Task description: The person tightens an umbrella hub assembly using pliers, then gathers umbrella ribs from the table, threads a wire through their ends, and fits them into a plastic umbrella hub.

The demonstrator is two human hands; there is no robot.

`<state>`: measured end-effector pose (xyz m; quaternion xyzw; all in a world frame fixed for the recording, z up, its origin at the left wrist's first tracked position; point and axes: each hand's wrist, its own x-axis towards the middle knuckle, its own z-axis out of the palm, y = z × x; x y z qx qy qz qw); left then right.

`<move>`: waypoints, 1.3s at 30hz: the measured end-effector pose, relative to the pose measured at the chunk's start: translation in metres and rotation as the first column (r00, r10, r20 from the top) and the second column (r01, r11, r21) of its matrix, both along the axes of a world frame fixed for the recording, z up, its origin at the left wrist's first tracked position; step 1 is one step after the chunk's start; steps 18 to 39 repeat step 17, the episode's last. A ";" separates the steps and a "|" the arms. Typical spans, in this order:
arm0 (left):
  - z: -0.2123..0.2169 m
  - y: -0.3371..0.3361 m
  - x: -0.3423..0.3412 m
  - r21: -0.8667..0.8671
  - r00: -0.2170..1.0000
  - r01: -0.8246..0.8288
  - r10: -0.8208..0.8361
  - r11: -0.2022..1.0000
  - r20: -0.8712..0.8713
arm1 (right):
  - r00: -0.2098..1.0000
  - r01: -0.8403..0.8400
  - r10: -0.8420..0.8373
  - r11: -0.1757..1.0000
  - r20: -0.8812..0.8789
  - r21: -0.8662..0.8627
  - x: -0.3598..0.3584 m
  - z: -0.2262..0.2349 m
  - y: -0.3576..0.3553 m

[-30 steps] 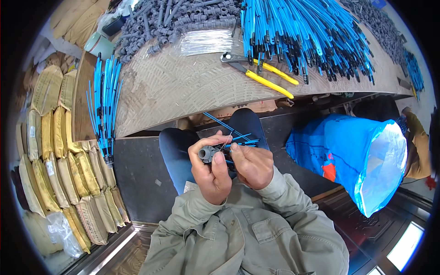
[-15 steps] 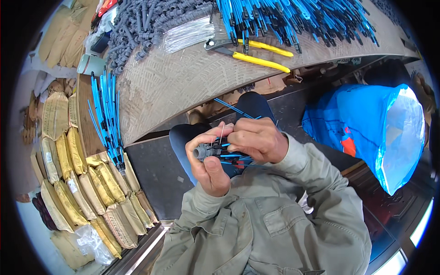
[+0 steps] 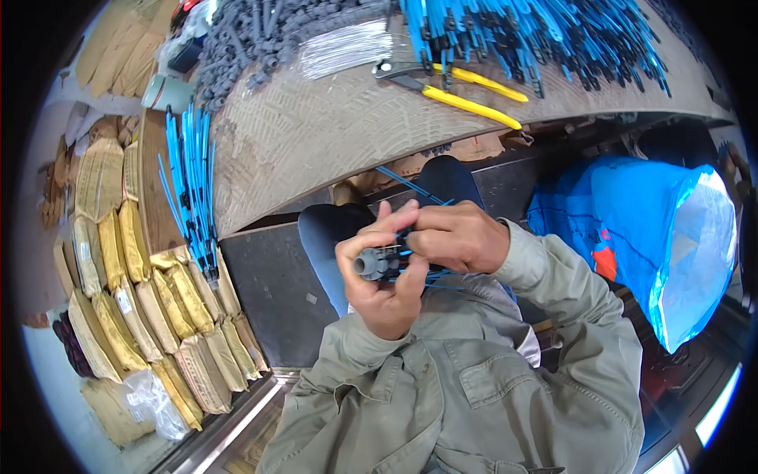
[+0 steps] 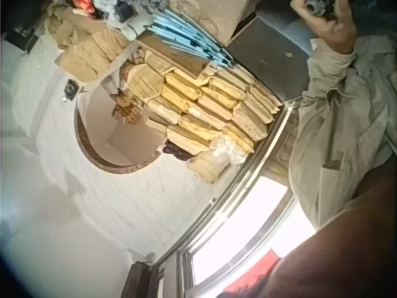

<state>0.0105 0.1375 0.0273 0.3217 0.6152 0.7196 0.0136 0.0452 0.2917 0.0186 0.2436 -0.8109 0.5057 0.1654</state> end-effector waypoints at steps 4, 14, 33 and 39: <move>0.006 0.003 0.001 -0.042 0.998 -0.015 0.018 0.999 0.066 | 0.993 0.115 -0.114 0.989 0.019 -0.097 0.007 -0.007 -0.008; 0.010 -0.005 0.003 -0.105 0.998 0.041 -0.036 0.994 0.047 | 0.890 0.118 0.084 0.908 0.449 -0.403 0.018 0.006 -0.006; 0.006 -0.009 0.005 0.001 0.983 0.059 -0.058 0.998 0.174 | 0.893 0.095 0.099 0.913 0.439 -0.398 0.014 0.003 -0.011; 0.006 -0.009 0.005 0.001 0.983 0.059 -0.058 0.998 0.174 | 0.893 0.095 0.099 0.913 0.439 -0.398 0.014 0.003 -0.011</move>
